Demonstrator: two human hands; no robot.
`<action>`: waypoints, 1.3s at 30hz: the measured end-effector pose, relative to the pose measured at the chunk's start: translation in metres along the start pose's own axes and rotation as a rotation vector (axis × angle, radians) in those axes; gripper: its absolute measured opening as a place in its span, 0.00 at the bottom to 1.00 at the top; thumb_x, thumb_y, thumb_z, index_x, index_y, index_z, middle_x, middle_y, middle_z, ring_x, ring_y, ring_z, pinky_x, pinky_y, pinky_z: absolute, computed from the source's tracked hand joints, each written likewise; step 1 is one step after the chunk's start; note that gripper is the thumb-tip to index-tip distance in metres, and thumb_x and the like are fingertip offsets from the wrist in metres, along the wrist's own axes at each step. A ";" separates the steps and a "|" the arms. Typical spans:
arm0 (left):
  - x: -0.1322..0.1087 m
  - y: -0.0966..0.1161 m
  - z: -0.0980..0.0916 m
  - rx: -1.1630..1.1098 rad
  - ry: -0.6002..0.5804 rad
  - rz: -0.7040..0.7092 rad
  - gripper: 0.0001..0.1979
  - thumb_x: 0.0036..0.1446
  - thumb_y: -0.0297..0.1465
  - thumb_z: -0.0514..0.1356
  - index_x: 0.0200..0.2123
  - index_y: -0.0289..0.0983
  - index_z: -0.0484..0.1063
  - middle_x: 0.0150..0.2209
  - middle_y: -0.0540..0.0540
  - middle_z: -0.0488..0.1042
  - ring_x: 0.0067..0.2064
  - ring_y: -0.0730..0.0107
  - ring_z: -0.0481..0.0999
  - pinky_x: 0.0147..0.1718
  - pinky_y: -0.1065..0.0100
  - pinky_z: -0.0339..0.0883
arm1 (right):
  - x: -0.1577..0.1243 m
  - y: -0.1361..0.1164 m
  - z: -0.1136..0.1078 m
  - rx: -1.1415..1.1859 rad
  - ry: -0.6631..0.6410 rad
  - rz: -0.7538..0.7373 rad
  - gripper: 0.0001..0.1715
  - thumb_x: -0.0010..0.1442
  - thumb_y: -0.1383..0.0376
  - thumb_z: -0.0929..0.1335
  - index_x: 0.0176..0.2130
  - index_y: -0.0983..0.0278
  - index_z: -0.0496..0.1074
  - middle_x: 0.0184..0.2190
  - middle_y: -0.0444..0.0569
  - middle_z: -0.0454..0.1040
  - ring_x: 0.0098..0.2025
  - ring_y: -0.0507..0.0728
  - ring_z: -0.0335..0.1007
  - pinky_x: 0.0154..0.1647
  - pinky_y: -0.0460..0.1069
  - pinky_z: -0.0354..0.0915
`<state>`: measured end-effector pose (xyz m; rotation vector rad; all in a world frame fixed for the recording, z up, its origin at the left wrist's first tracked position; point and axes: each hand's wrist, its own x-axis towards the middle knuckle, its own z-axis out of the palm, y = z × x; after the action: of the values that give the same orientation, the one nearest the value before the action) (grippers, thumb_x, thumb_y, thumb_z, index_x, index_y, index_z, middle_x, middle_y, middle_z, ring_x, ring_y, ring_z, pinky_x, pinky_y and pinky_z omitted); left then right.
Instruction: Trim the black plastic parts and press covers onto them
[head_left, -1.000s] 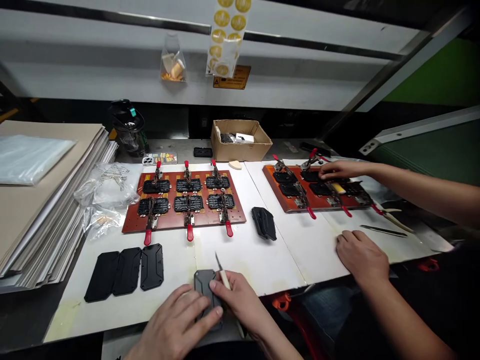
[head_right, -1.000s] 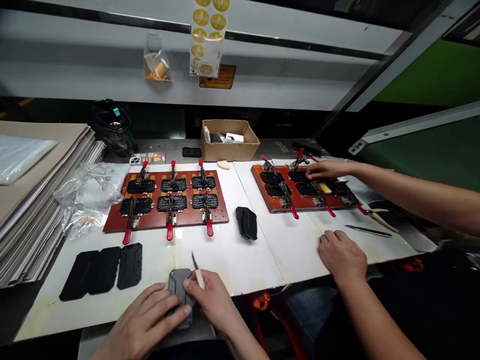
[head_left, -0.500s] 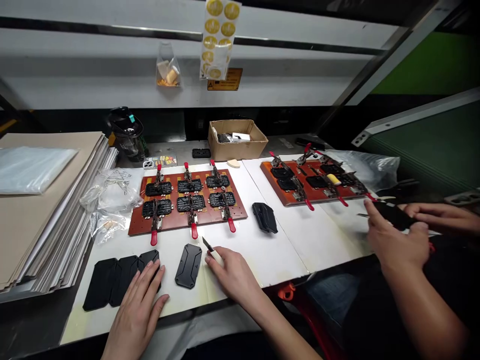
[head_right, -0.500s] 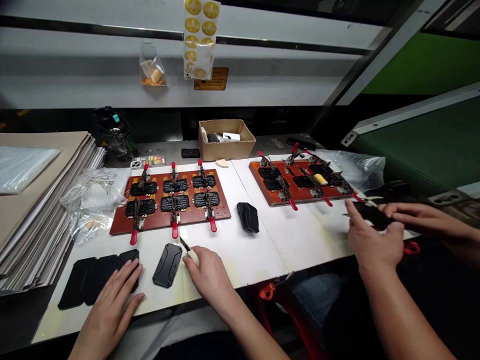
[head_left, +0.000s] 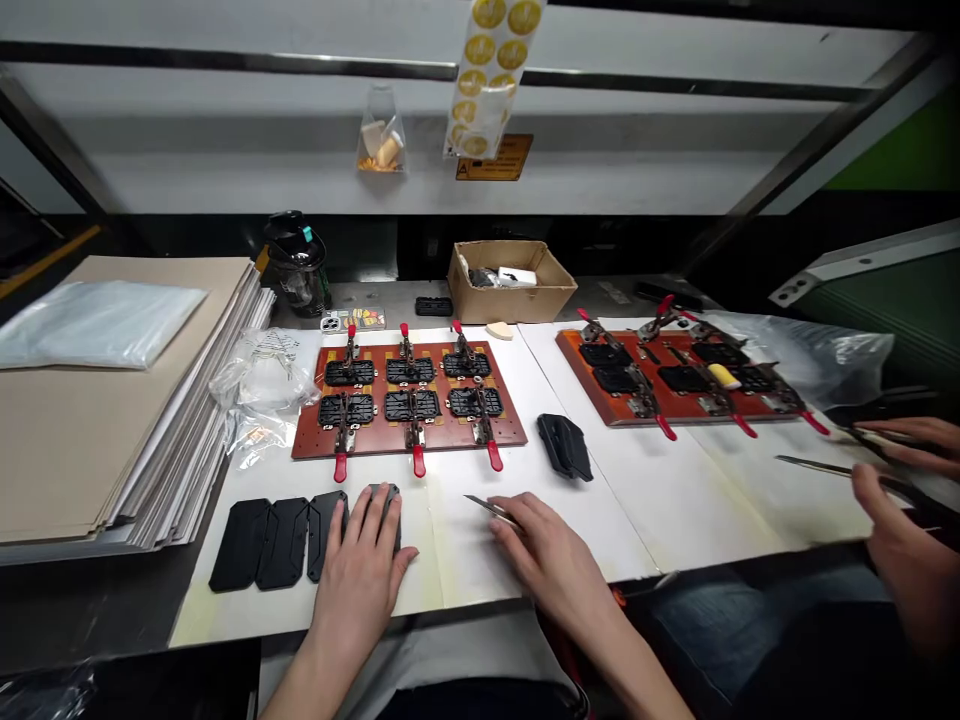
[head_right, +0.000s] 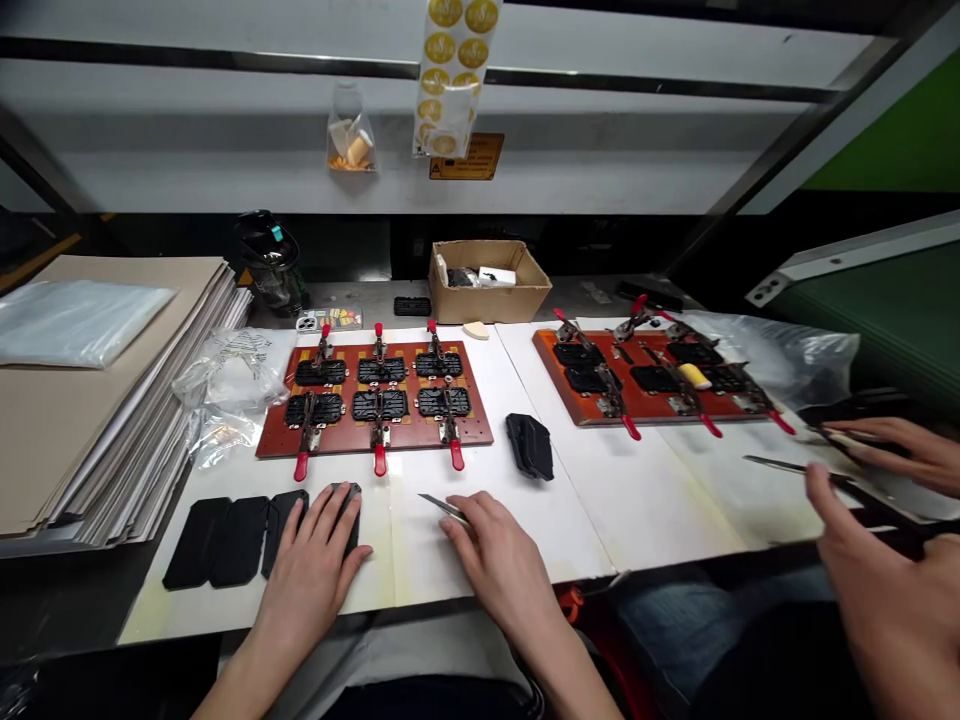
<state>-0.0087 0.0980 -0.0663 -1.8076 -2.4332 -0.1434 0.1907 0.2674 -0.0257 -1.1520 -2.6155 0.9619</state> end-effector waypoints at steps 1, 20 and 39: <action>-0.003 -0.002 0.000 0.002 0.020 -0.020 0.25 0.68 0.38 0.51 0.66 0.37 0.60 0.68 0.43 0.59 0.67 0.51 0.58 0.63 0.41 0.55 | 0.001 0.003 0.002 -0.057 0.038 -0.014 0.19 0.72 0.55 0.60 0.56 0.58 0.68 0.50 0.51 0.71 0.50 0.61 0.68 0.49 0.55 0.66; 0.213 -0.063 -0.029 -0.288 -0.068 -0.049 0.21 0.68 0.41 0.47 0.57 0.38 0.66 0.57 0.43 0.70 0.57 0.59 0.71 0.56 0.60 0.64 | 0.002 0.015 -0.026 0.302 0.214 -0.050 0.13 0.73 0.61 0.60 0.47 0.58 0.72 0.40 0.46 0.74 0.41 0.55 0.71 0.42 0.50 0.65; 0.293 -0.030 -0.020 -0.145 -0.128 0.150 0.16 0.66 0.39 0.50 0.50 0.38 0.69 0.48 0.42 0.70 0.47 0.56 0.73 0.47 0.59 0.67 | 0.293 0.048 -0.096 -0.426 -0.312 0.083 0.24 0.71 0.51 0.63 0.50 0.69 0.73 0.50 0.56 0.75 0.52 0.60 0.72 0.55 0.60 0.68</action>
<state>-0.1208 0.3639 -0.0049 -2.1156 -2.4145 -0.2027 0.0488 0.5455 -0.0175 -1.2949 -3.1572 0.6560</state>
